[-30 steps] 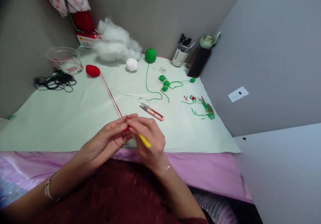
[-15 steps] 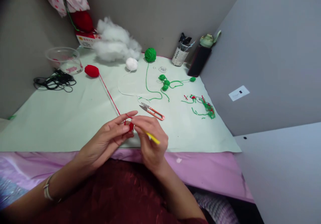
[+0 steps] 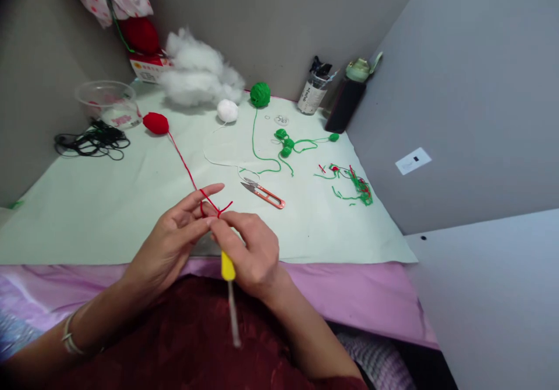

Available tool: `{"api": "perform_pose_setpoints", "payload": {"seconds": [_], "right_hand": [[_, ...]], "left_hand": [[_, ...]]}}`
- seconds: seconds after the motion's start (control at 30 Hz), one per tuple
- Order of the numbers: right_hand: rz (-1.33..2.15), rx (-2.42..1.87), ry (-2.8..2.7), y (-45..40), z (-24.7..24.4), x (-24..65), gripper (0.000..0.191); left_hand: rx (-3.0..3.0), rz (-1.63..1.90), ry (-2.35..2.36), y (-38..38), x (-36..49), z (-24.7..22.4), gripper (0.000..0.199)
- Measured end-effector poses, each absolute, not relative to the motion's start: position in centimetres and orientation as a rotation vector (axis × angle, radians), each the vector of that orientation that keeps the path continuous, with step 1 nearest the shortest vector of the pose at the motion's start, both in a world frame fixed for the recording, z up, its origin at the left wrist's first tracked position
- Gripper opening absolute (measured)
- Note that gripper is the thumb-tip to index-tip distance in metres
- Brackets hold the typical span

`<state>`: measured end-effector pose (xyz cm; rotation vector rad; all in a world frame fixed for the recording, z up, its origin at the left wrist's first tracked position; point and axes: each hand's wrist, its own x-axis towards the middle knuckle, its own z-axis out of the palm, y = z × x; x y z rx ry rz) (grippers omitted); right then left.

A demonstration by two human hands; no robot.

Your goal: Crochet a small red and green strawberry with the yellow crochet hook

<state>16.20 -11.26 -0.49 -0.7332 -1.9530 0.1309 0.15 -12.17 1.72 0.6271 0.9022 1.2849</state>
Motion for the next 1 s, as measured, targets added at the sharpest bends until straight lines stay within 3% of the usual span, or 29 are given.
{"api": "perform_pose_setpoints", "payload": {"seconds": [0.1, 0.37, 0.53, 0.73, 0.93, 1.0], "right_hand": [[0.092, -0.772, -1.895, -11.2, -0.6, 16.2, 0.036], [0.757, -0.714, -1.485, -10.0, 0.7, 16.0, 0.018], [0.66, -0.715, -1.575, -9.9, 0.0, 15.6, 0.021], [0.219, -0.718, -1.809, -10.5, -0.5, 16.0, 0.031], [0.707, -0.771, -1.431, -10.2, 0.4, 16.2, 0.023], [0.698, -0.775, -1.491, -10.2, 0.1, 15.9, 0.022]], "left_hand": [[0.477, 1.178, 0.777, -12.0, 0.2, 1.6, 0.041], [0.502, 1.173, 0.734, -12.0, 0.2, 2.0, 0.029], [0.64, 1.247, 0.814, -12.1, 0.8, 1.8, 0.03], [0.43, 1.196, 0.745, -11.7, 0.7, 1.5, 0.033], [0.448, 1.238, 0.779, -11.5, 0.4, 1.5, 0.03], [0.531, 1.308, 0.81, -11.7, 0.8, 1.5, 0.037]]}}
